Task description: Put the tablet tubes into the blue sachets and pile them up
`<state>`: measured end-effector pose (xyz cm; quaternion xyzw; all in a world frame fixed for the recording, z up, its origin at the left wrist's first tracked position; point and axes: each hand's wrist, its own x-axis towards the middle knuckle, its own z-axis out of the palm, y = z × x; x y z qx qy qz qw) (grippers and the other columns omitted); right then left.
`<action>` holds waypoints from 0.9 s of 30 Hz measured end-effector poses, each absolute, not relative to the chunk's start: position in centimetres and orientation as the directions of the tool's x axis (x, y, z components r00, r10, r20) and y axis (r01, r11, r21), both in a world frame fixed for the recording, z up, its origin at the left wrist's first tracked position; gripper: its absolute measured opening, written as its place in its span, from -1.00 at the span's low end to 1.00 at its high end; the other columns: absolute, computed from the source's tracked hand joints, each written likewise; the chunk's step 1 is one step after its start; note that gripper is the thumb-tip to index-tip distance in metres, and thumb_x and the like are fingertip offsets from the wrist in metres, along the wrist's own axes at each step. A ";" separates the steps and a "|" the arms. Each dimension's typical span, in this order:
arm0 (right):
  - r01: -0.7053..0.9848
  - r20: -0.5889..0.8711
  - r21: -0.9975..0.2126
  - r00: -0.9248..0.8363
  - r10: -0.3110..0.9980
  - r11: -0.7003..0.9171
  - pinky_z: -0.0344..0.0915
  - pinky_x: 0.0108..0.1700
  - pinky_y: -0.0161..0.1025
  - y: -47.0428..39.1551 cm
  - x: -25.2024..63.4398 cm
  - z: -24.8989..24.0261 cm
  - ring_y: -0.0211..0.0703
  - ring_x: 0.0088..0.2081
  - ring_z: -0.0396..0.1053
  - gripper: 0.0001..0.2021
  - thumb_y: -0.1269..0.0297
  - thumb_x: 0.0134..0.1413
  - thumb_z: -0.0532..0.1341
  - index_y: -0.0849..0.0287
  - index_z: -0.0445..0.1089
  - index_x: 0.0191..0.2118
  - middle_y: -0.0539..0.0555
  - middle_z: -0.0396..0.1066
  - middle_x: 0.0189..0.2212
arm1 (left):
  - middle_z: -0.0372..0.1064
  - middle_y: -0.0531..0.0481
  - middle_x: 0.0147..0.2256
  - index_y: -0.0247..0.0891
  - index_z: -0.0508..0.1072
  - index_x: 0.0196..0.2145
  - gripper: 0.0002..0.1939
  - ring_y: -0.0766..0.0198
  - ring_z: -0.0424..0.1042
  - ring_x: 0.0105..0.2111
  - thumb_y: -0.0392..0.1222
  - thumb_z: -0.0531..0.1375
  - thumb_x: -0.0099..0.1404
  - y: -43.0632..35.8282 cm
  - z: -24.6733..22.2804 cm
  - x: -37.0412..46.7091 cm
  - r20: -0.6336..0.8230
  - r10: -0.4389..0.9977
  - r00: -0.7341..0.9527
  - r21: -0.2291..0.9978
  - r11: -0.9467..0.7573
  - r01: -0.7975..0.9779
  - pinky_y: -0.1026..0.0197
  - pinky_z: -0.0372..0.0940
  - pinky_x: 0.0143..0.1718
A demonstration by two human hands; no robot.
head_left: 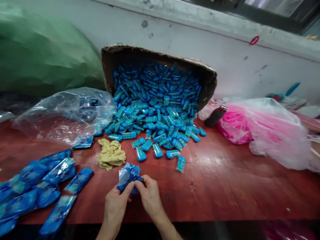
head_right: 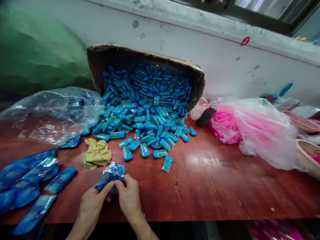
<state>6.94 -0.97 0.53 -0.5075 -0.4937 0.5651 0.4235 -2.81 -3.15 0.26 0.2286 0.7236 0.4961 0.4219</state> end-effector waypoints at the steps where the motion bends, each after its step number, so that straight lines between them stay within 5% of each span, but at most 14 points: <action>1: 0.095 -0.131 -0.988 -0.103 0.986 -0.122 0.09 -0.51 -0.41 -1.1 7.0 0.6 -0.34 -0.57 0.13 -0.82 0.33 -0.03 0.10 0.19 0.23 -0.59 -0.11 0.20 -0.65 | 0.29 0.04 -0.79 -0.32 0.42 -0.73 -0.71 0.32 0.24 -0.73 -0.03 0.32 -0.24 -3.0 0.2 -2.7 -0.394 0.748 -0.534 0.911 0.395 -0.118 0.28 0.13 -0.69; 6: 0.360 -0.085 -0.930 -0.020 0.996 -0.072 0.07 -0.53 -0.40 -1.3 7.2 0.5 -0.29 -0.55 0.17 -0.80 0.30 0.05 0.02 0.13 0.08 -0.57 -0.10 0.14 -0.64 | 0.28 0.09 -0.78 -0.34 0.40 -0.69 -0.71 0.40 0.18 -0.78 -0.08 0.35 -0.30 -2.2 -0.1 -1.2 -0.527 0.759 -0.384 0.817 0.326 -0.476 0.33 0.08 -0.75; 10: 0.407 -0.069 -0.912 -0.023 0.997 -0.054 0.08 -0.54 -0.40 -1.3 7.6 0.1 -0.28 -0.56 0.18 -0.78 0.28 0.09 -0.02 0.11 0.03 -0.56 -0.10 0.12 -0.65 | 0.23 0.14 -0.80 -0.34 0.37 -0.70 -0.71 0.44 0.16 -0.79 -0.12 0.36 -0.33 -2.0 0.2 -0.1 -0.586 0.758 -0.286 0.734 0.347 -0.584 0.36 0.06 -0.76; 14: 0.288 -0.075 -0.955 -0.024 0.997 -0.064 0.09 -0.57 -0.41 -1.5 7.9 -0.2 -0.32 -0.59 0.17 -0.77 0.24 0.11 -0.02 0.11 0.04 -0.54 -0.12 0.11 -0.64 | 0.24 0.15 -0.78 -0.34 0.37 -0.66 -0.70 0.44 0.16 -0.78 -0.12 0.36 -0.30 -2.0 0.6 0.1 -0.598 0.762 -0.248 0.707 0.356 -0.611 0.37 0.04 -0.76; 21: -0.077 -0.200 -0.976 -0.068 0.977 -0.205 0.15 -0.57 -0.41 -1.3 7.7 -1.1 -0.35 -0.60 0.16 -0.77 0.16 -0.01 0.13 0.16 0.14 -0.54 -0.12 0.18 -0.64 | 0.30 0.12 -0.72 -0.35 0.42 -0.59 -0.76 0.43 0.19 -0.73 -0.14 0.33 -0.21 -2.5 1.2 -0.7 -0.501 0.785 -0.365 0.841 0.343 -0.419 0.35 0.07 -0.72; 27: -0.075 -0.212 -0.972 -0.135 0.968 -0.223 0.07 -0.71 -0.43 -1.6 7.3 -1.3 -0.38 -0.72 0.09 -0.68 0.03 0.08 0.02 0.11 0.03 -0.55 -0.17 0.09 -0.70 | 0.29 0.11 -0.72 -0.35 0.39 -0.58 -0.70 0.43 0.21 -0.73 -0.09 0.35 -0.22 -2.8 1.2 -0.5 -0.576 0.779 -0.247 0.740 0.368 -0.563 0.36 0.09 -0.73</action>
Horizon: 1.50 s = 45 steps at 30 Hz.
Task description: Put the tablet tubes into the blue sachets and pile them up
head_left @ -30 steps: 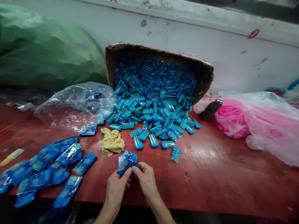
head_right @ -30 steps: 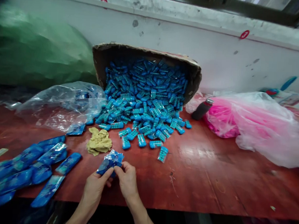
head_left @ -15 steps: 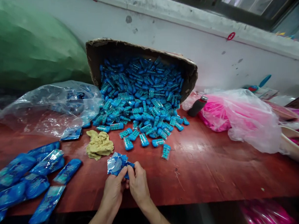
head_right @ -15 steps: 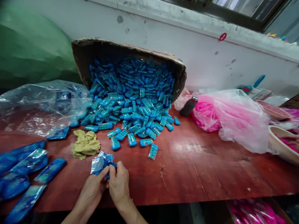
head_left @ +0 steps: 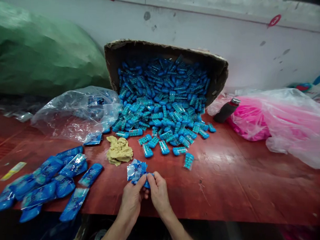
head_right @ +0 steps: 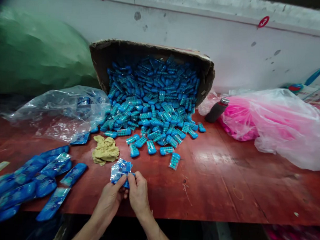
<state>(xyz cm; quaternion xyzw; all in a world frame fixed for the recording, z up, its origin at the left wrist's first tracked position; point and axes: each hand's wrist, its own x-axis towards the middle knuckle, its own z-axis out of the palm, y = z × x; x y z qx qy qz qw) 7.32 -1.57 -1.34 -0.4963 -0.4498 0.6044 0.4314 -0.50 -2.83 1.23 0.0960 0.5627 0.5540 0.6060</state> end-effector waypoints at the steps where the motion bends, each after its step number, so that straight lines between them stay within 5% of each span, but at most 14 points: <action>1: -0.035 -0.200 -0.978 -0.137 0.970 -0.206 0.06 -0.71 -0.43 -1.6 7.4 -1.3 -0.39 -0.73 0.08 -0.68 0.03 0.10 -0.01 0.11 0.02 -0.54 -0.17 0.09 -0.70 | 0.27 0.12 -0.74 -0.35 0.39 -0.59 -0.68 0.43 0.22 -0.74 -0.07 0.34 -0.21 -2.9 1.2 -0.6 -0.586 0.780 -0.219 0.727 0.387 -0.568 0.37 0.08 -0.73; 8: 0.379 0.039 -0.921 -0.157 0.987 0.096 0.15 -0.50 -0.36 -0.2 11.0 0.4 -0.28 -0.56 0.17 -0.65 0.18 0.14 -0.02 0.17 0.21 -0.62 -0.06 0.18 -0.65 | 0.31 0.09 -0.69 -0.30 0.31 -0.55 -0.67 0.47 0.19 -0.75 -0.03 0.32 -0.13 -3.2 1.2 -2.7 -0.650 0.757 -0.063 0.665 0.527 -0.530 0.42 -0.01 -0.78; 11: 0.506 0.136 -0.849 -0.068 0.988 0.152 0.15 -0.19 -0.18 1.6 15.1 0.8 -0.07 -0.25 0.23 -0.82 0.29 0.09 0.03 0.16 0.37 -0.36 0.09 0.31 -0.36 | 0.26 0.12 -0.73 -0.28 0.26 -0.58 -0.68 0.49 0.15 -0.78 -0.06 0.31 -0.10 -3.4 1.0 -2.9 -0.696 0.714 -0.084 0.615 0.531 -0.583 0.44 -0.04 -0.80; 13: 0.613 0.175 -0.781 0.032 0.984 0.119 0.06 -0.10 -0.08 3.0 18.1 0.4 0.04 -0.10 0.14 -0.75 0.41 0.08 0.00 0.19 0.34 -0.15 0.21 0.24 -0.15 | 0.26 0.12 -0.73 -0.28 0.25 -0.58 -0.71 0.49 0.15 -0.78 -0.10 0.30 -0.05 -3.5 1.0 -2.9 -0.721 0.689 -0.069 0.568 0.530 -0.630 0.45 -0.05 -0.80; 15: 0.870 0.195 -0.490 0.050 0.979 0.053 0.11 -0.18 -0.11 4.0 20.4 -0.2 0.03 -0.14 0.19 -0.70 0.44 0.07 0.00 0.19 0.32 -0.08 0.24 0.23 -0.15 | 0.26 0.11 -0.73 -0.27 0.25 -0.57 -0.75 0.48 0.16 -0.78 -0.14 0.27 0.01 -3.6 1.0 -2.8 -0.752 0.656 -0.056 0.517 0.536 -0.667 0.45 -0.04 -0.80; 20: 0.954 0.145 -0.293 -0.029 0.989 0.071 0.10 -0.45 -0.29 3.2 19.5 -0.7 -0.11 -0.40 0.28 -0.77 0.18 0.07 0.11 0.09 0.32 -0.15 0.09 0.24 -0.36 | 0.24 0.09 -0.73 -0.29 0.25 -0.56 -0.79 0.45 0.21 -0.76 -0.18 0.15 0.16 -3.7 1.1 -2.7 -0.786 0.616 -0.045 0.459 0.534 -0.710 0.44 0.06 -0.78; 24: 0.985 0.159 -0.125 -0.096 0.983 0.116 0.14 -0.39 -0.24 1.4 15.5 0.1 -0.02 -0.34 0.29 -0.73 0.03 -0.01 0.16 0.15 0.30 -0.40 0.10 0.27 -0.42 | 0.25 0.08 -0.71 -0.30 0.26 -0.54 -0.80 0.45 0.23 -0.75 -0.19 0.10 0.20 -3.7 1.1 -2.9 -0.795 0.606 -0.022 0.424 0.530 -0.734 0.44 0.09 -0.77; 27: 0.962 0.170 -0.215 -0.132 0.977 0.167 0.17 -0.39 -0.25 0.4 13.6 -0.1 -0.01 -0.32 0.31 -0.77 0.09 0.00 0.18 0.17 0.27 -0.40 0.12 0.32 -0.40 | 0.25 0.08 -0.71 -0.30 0.25 -0.53 -0.79 0.45 0.23 -0.74 -0.18 0.08 0.21 -3.7 1.0 -3.0 -0.799 0.601 -0.011 0.399 0.517 -0.758 0.44 0.09 -0.77; 31: 0.828 0.155 -0.520 -0.151 0.976 0.211 0.16 -0.43 -0.31 -0.3 12.9 -0.8 -0.12 -0.38 0.33 -0.82 0.13 0.06 0.13 0.14 0.28 -0.37 0.05 0.36 -0.43 | 0.26 0.08 -0.71 -0.30 0.25 -0.52 -0.80 0.44 0.25 -0.74 -0.18 0.07 0.22 -3.8 0.9 -3.0 -0.784 0.619 -0.052 0.427 0.477 -0.769 0.44 0.12 -0.77; 36: 0.344 -0.012 -0.939 0.025 1.000 -0.020 0.20 -0.47 -0.38 -0.7 12.6 0.6 -0.27 -0.51 0.27 -0.78 0.13 0.09 0.08 0.18 0.25 -0.42 -0.04 0.29 -0.55 | 0.27 0.08 -0.70 -0.31 0.26 -0.52 -0.82 0.43 0.28 -0.72 -0.20 0.10 0.20 -3.9 0.8 -2.5 -0.752 0.652 -0.103 0.492 0.450 -0.745 0.43 0.17 -0.75; 40: 0.137 -0.045 -0.990 -0.038 0.998 -0.039 0.23 -0.44 -0.39 -1.8 11.5 1.9 -0.28 -0.47 0.28 -0.85 0.21 0.06 0.13 0.19 0.29 -0.32 -0.03 0.32 -0.48 | 0.28 0.08 -0.70 -0.31 0.28 -0.51 -0.82 0.43 0.28 -0.73 -0.18 0.10 0.20 -3.9 1.0 -2.1 -0.744 0.660 -0.103 0.502 0.451 -0.738 0.43 0.18 -0.76; 45: 0.244 0.070 -0.964 -0.131 0.989 0.101 0.23 -0.35 -0.36 -2.7 11.2 1.8 -0.26 -0.40 0.30 -0.91 0.31 0.02 0.17 0.17 0.37 -0.32 -0.02 0.35 -0.44 | 0.29 0.07 -0.70 -0.32 0.30 -0.53 -0.81 0.42 0.29 -0.72 -0.19 0.13 0.18 -4.1 1.0 -2.3 -0.727 0.680 -0.092 0.507 0.442 -0.740 0.42 0.20 -0.74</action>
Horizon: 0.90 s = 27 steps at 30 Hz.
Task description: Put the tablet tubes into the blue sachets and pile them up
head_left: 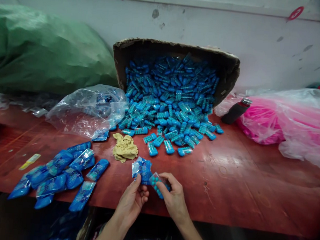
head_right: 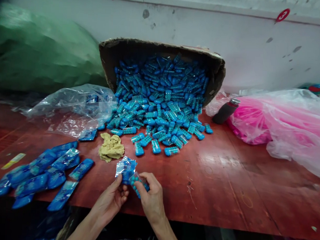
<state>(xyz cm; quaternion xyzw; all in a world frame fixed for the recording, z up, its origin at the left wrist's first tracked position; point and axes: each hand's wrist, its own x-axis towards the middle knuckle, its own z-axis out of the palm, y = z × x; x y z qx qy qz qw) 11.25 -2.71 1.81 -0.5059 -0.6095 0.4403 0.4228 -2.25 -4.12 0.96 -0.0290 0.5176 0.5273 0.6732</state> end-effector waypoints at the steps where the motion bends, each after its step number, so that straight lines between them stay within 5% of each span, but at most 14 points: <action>1: 0.268 0.104 -0.953 -0.153 0.983 0.142 0.22 -0.34 -0.36 -2.7 11.4 1.8 -0.25 -0.40 0.30 -0.91 0.33 0.02 0.18 0.16 0.38 -0.31 -0.02 0.35 -0.44 | 0.29 0.06 -0.70 -0.33 0.30 -0.53 -0.81 0.41 0.30 -0.71 -0.19 0.13 0.17 -4.2 0.9 -2.3 -0.721 0.688 -0.087 0.509 0.440 -0.740 0.42 0.22 -0.73; 17: 0.251 0.380 -0.852 -0.306 0.873 0.459 0.23 -0.37 -0.32 -1.9 12.3 0.7 -0.23 -0.38 0.24 -0.81 0.33 0.08 0.16 0.10 0.40 -0.16 0.03 0.21 -0.42 | 0.33 0.07 -0.70 -0.34 0.38 -0.56 -0.80 0.36 0.36 -0.64 -0.15 0.28 0.00 -3.9 1.0 -3.3 -0.620 0.780 -0.084 0.586 0.389 -0.710 0.30 0.37 -0.57; 27: 0.210 0.200 -0.947 -0.205 0.958 0.242 0.27 -0.31 -0.35 -2.4 11.4 1.5 -0.23 -0.36 0.32 -0.87 0.33 0.09 0.13 0.11 0.38 -0.23 0.01 0.33 -0.40 | 0.43 0.04 -0.59 -0.35 0.46 -0.47 -0.72 0.33 0.39 -0.58 -0.15 0.36 -0.15 -3.8 0.8 -3.4 -0.465 0.860 -0.211 0.776 0.282 -0.564 0.30 0.33 -0.51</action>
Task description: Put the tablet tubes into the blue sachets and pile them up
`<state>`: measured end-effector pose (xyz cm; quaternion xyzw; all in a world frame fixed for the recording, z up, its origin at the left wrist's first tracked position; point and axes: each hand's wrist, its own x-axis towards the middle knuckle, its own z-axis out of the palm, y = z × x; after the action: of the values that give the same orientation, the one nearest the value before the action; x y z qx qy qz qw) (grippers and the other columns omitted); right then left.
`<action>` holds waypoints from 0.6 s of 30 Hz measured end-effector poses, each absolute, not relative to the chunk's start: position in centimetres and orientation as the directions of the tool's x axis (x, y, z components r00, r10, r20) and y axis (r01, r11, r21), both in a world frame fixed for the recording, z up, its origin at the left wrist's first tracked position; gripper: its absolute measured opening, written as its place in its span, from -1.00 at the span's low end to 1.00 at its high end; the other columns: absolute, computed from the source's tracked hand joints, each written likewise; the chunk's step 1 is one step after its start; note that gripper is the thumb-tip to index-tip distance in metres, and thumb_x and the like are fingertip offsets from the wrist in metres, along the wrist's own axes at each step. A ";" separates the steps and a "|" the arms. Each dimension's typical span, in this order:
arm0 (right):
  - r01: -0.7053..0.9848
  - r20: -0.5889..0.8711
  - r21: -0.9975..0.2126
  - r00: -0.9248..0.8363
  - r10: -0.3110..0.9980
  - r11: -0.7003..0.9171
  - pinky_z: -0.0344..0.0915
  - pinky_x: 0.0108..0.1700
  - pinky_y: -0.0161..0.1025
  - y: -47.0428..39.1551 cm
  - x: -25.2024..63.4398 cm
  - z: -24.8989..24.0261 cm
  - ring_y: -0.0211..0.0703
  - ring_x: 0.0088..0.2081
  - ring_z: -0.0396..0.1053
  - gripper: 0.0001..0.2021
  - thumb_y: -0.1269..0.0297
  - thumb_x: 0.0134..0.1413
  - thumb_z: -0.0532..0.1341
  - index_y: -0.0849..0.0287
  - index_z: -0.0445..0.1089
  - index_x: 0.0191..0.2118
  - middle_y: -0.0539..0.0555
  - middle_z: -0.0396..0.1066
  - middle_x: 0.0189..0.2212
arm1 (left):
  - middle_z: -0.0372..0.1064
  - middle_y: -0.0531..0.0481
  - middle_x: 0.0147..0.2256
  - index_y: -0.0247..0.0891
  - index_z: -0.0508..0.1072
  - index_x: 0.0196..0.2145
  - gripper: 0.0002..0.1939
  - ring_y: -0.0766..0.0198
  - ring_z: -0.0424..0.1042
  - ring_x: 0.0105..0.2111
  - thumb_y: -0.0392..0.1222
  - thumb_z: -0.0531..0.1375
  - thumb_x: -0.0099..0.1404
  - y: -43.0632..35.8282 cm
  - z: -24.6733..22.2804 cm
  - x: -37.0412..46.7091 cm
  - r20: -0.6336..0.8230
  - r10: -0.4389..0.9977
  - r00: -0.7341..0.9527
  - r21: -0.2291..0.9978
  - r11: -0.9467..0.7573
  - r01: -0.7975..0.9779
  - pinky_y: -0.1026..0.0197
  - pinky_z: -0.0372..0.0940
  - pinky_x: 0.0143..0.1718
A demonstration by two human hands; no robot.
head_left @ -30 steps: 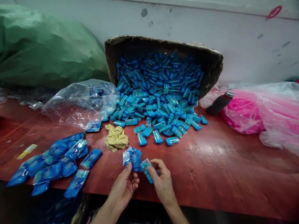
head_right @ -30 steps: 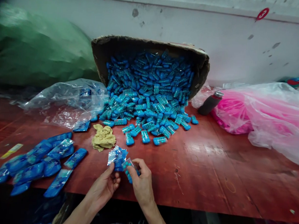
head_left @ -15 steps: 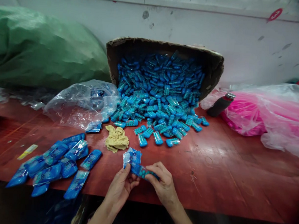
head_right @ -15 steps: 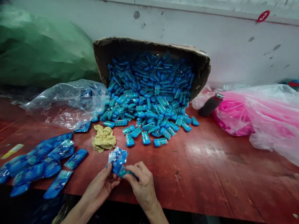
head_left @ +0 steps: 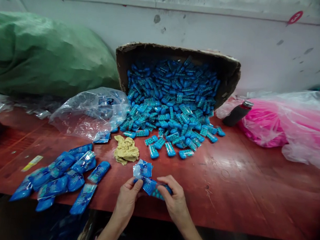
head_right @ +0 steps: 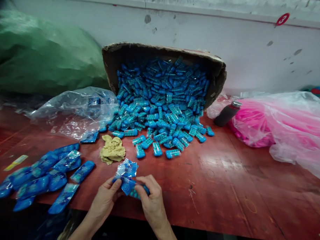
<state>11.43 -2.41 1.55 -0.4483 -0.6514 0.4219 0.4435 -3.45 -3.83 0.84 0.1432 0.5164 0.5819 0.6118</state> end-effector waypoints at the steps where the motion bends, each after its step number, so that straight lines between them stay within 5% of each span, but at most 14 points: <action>1: 0.229 0.166 -0.953 -0.149 0.975 0.198 0.27 -0.32 -0.36 -2.7 11.1 1.3 -0.24 -0.36 0.33 -0.88 0.32 0.10 0.11 0.12 0.35 -0.24 0.01 0.34 -0.41 | 0.44 0.03 -0.58 -0.35 0.46 -0.47 -0.71 0.31 0.40 -0.57 -0.15 0.36 -0.16 -3.8 1.0 -3.2 -0.475 0.852 -0.220 0.776 0.288 -0.562 0.29 0.33 -0.50; 9: 0.410 0.284 -0.871 -0.028 0.959 0.270 0.22 -0.43 -0.33 -3.9 8.6 -0.6 -0.23 -0.48 0.26 -0.87 0.24 0.11 0.07 0.15 0.24 -0.41 0.01 0.23 -0.49 | 0.44 0.00 -0.56 -0.34 0.39 -0.50 -0.81 0.29 0.42 -0.55 -0.21 0.31 -0.05 -4.0 2.1 -2.1 -0.642 0.757 -0.118 0.620 0.423 -0.661 0.26 0.34 -0.50; 15: 0.024 -0.076 -0.997 -0.376 0.924 -0.072 0.28 -0.32 -0.33 -3.8 10.1 1.8 -0.26 -0.37 0.29 -0.81 0.30 0.10 0.07 0.13 0.24 -0.14 0.02 0.32 -0.29 | 0.47 -0.05 -0.48 -0.35 0.42 -0.39 -0.87 0.27 0.45 -0.49 -0.29 0.25 0.04 -3.7 2.0 -3.4 -0.662 0.744 -0.089 0.581 0.434 -0.688 0.20 0.38 -0.41; 18: -0.105 -0.156 -0.977 -0.258 0.953 -0.188 0.27 -0.47 -0.37 -4.4 9.7 0.8 -0.35 -0.54 0.23 -0.78 0.27 0.05 0.11 0.13 0.22 -0.14 -0.01 0.31 -0.36 | 0.47 -0.07 -0.48 -0.37 0.43 -0.42 -0.86 0.24 0.45 -0.47 -0.28 0.27 0.02 -3.5 2.1 -2.8 -0.637 0.760 -0.127 0.612 0.399 -0.682 0.19 0.37 -0.40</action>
<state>9.71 -4.38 0.80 -0.4419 -0.4799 0.6315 0.4192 -2.82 -3.50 2.08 0.0379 0.5143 0.5468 0.6596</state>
